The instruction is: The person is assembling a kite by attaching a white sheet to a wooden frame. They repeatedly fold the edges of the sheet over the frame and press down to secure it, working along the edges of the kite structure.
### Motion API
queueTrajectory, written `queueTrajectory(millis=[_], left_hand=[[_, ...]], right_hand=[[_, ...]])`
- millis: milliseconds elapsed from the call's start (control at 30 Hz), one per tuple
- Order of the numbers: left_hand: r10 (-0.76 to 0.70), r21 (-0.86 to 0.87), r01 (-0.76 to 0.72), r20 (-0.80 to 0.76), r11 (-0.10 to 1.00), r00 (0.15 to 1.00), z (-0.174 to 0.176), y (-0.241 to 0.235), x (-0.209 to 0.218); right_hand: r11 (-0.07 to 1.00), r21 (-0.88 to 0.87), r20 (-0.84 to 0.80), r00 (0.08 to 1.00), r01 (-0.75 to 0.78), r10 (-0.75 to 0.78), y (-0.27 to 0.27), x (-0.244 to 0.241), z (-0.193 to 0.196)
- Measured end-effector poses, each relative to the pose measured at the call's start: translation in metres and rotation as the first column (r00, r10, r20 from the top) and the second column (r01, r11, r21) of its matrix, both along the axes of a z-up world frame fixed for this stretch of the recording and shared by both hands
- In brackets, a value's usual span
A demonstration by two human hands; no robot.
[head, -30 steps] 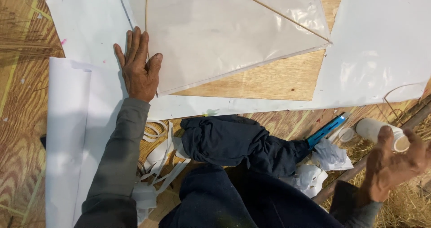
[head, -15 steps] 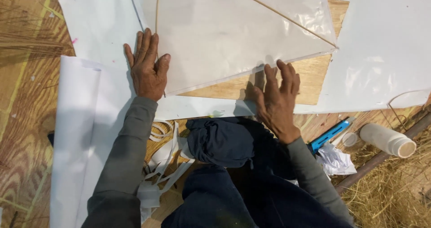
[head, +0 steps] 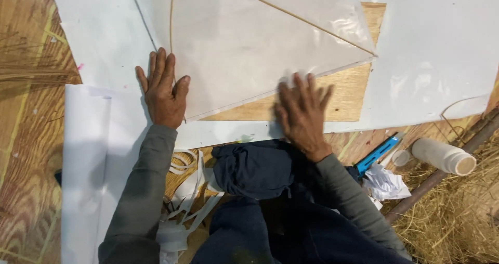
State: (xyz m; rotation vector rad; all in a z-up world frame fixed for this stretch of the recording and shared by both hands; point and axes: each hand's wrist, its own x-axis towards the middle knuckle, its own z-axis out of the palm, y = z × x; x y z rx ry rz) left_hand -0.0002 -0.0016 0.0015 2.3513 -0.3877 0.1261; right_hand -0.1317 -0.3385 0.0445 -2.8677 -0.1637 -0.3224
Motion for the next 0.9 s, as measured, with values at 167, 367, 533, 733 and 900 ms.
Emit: queueTrajectory(millis=[167,367,533,733,900], left_hand=[[0.028,0.013,-0.028,-0.019,1.000,0.999,0.002,0.000,-0.002],[0.001,0.026,-0.001,-0.008,1.000,1.000,0.002,-0.001,0.001],[-0.010,0.046,0.009,0.011,0.999,1.000,-0.002,0.000,0.001],[-0.003,0.016,0.003,-0.003,1.000,1.000,0.002,-0.001,0.002],[-0.003,0.022,0.003,0.005,1.000,1.000,0.006,-0.001,0.000]], right_hand=[[0.906,-0.319,0.095,0.960,0.280,-0.263,-0.078,-0.004,-0.011],[0.949,-0.231,0.125,0.974,0.213,-0.189,-0.034,0.005,0.004],[0.995,-0.096,0.126,0.992,0.027,-0.015,0.002,0.003,-0.004],[0.935,-0.298,0.188,0.972,0.192,-0.140,-0.078,0.007,-0.007],[0.872,-0.340,0.216,0.932,0.352,-0.292,-0.131,-0.003,-0.006]])
